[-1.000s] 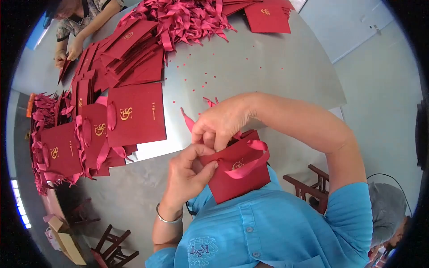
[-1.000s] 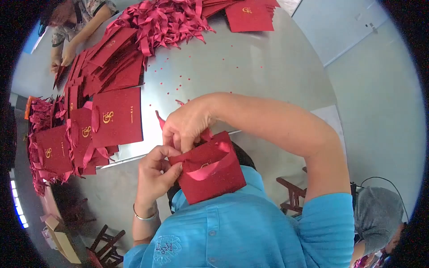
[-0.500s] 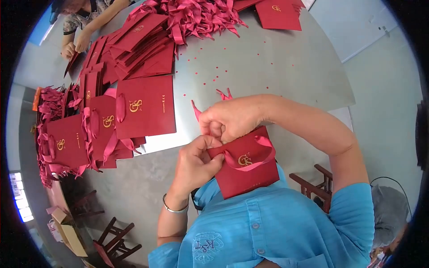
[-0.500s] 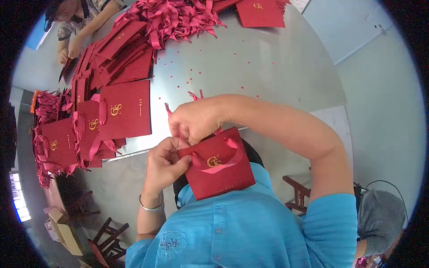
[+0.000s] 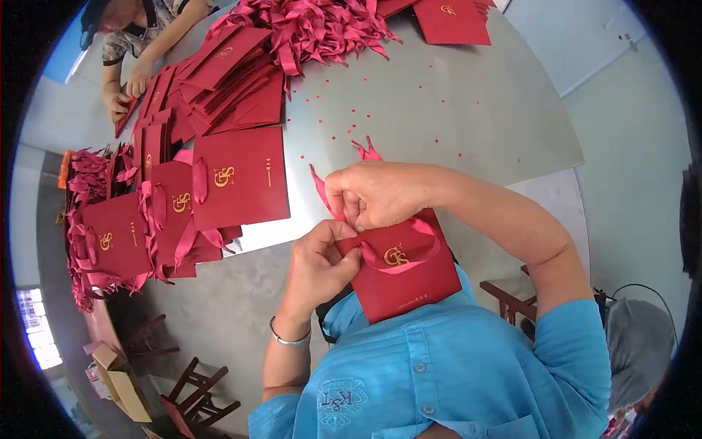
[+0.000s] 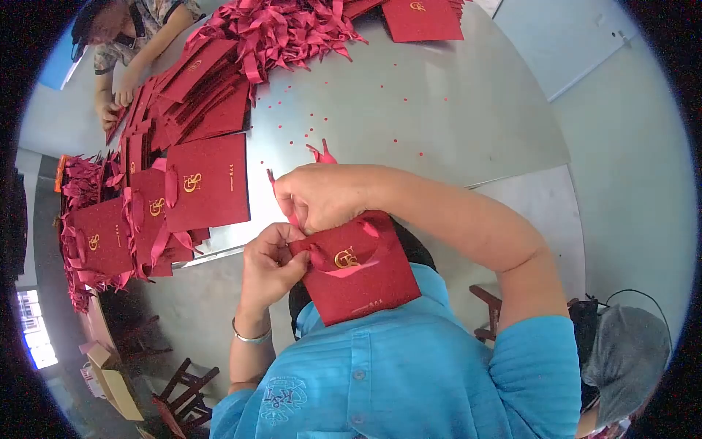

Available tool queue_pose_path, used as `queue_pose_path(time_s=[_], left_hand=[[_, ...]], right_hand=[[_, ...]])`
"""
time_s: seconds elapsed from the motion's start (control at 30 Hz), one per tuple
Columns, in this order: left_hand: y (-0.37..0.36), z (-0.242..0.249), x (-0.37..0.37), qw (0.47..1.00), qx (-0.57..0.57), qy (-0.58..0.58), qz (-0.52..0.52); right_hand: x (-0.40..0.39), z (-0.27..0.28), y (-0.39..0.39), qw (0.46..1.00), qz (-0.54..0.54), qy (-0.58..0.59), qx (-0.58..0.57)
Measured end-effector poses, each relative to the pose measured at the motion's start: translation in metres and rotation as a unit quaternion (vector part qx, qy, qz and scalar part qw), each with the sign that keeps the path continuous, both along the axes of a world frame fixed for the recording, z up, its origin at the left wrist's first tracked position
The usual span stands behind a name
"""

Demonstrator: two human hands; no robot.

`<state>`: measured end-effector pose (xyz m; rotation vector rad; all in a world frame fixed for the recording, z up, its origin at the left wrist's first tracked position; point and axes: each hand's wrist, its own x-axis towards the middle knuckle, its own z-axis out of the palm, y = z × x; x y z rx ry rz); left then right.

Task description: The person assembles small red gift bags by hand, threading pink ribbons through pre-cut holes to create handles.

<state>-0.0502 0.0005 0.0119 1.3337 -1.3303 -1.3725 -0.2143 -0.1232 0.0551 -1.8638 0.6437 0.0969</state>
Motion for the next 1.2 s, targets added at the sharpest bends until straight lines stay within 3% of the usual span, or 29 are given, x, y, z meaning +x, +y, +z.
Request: queue_pose_path(time_s=[0.23,0.3,0.33,0.4,0.5,0.67,0.73,0.87,1.0,1.03,1.07,1.1,1.17,1.2], left_hand=[[0.004,0.008,-0.001,0.999,-0.013,0.03,-0.014],[0.004,0.008,-0.001,0.999,-0.012,0.035,-0.015],[0.005,0.008,-0.001,0.999,-0.01,0.04,-0.015],[0.005,0.006,-0.004,0.999,-0.005,0.05,-0.009],[0.005,0.001,-0.003,0.999,-0.005,0.048,-0.001],[0.008,-0.007,-0.005,0.999,-0.037,-0.004,0.029],[0.009,0.0,-0.01,0.961,-0.218,-0.17,0.026],[0.032,-0.002,-0.025,0.929,-0.206,-0.256,0.168],[0.045,-0.009,-0.018,0.923,-0.144,-0.326,0.143],[0.045,-0.017,-0.019,0.976,-0.068,-0.16,0.131],[0.044,-0.023,-0.019,0.993,0.008,0.011,0.115],[0.041,-0.025,-0.02,0.993,0.007,0.011,0.118],[0.032,-0.027,-0.023,0.97,0.113,0.198,0.084],[0.031,-0.028,-0.023,0.97,0.111,0.2,0.087]], right_hand=[[0.01,-0.004,-0.002,0.99,-0.08,-0.097,-0.064],[0.015,-0.012,-0.006,0.961,-0.086,-0.115,-0.235],[0.018,-0.017,-0.01,0.961,-0.085,-0.115,-0.236],[0.021,-0.028,-0.02,0.922,-0.114,-0.12,-0.351],[0.022,-0.038,-0.032,0.897,-0.146,-0.161,-0.386],[0.021,-0.044,-0.032,0.882,-0.156,-0.199,-0.397],[0.019,-0.042,-0.031,0.879,-0.163,-0.21,-0.396],[0.016,-0.038,-0.028,0.888,-0.186,-0.247,-0.341],[0.014,-0.037,-0.028,0.912,-0.194,-0.23,-0.279],[0.015,-0.037,-0.028,0.913,-0.19,-0.231,-0.278],[0.015,-0.036,-0.029,0.919,-0.199,-0.234,-0.246],[0.016,-0.036,-0.029,0.925,-0.208,-0.236,-0.214],[0.016,-0.035,-0.031,0.932,-0.214,-0.222,-0.189],[0.017,-0.034,-0.032,0.938,-0.224,-0.207,-0.164]])
